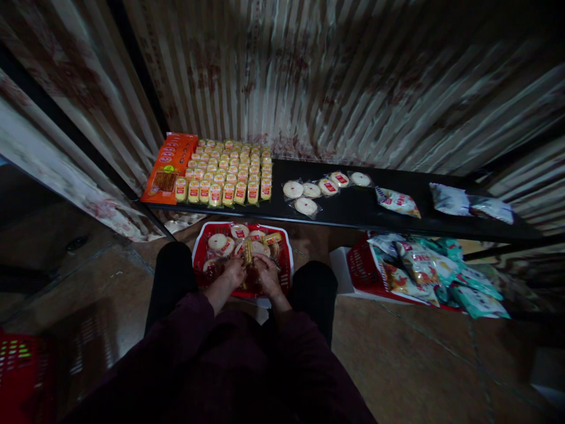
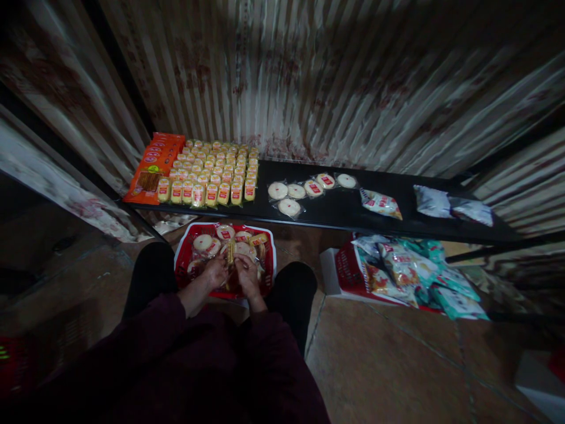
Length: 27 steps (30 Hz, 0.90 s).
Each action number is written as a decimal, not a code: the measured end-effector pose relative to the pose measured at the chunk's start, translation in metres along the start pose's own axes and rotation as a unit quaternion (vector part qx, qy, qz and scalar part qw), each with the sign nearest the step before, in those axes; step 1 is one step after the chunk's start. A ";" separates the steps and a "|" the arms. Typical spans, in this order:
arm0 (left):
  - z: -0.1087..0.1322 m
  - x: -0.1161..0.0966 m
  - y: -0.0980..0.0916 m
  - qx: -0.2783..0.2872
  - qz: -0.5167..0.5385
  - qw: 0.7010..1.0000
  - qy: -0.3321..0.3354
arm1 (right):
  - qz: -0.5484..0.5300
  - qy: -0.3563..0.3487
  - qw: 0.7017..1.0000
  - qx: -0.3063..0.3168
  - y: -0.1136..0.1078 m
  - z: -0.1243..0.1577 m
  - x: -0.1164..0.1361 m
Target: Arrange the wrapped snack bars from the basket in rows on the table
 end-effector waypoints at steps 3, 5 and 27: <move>0.004 0.000 -0.001 -0.019 0.007 1.000 -0.012 | 0.017 -0.010 1.000 -0.020 -0.001 -0.001 -0.001; 0.010 -0.002 0.000 -0.019 0.011 1.000 -0.017 | 0.031 -0.018 0.999 -0.029 -0.002 -0.002 -0.002; 0.042 -0.008 0.018 0.020 -0.028 0.999 0.034 | 0.153 -0.096 0.979 -0.095 -0.017 -0.004 -0.003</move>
Point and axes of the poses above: each hand's wrist, its own z-axis away from the middle knuckle, its own y-axis out of the palm, x = y × z, the point moved 3 cm from there along -z, towards the middle knuckle
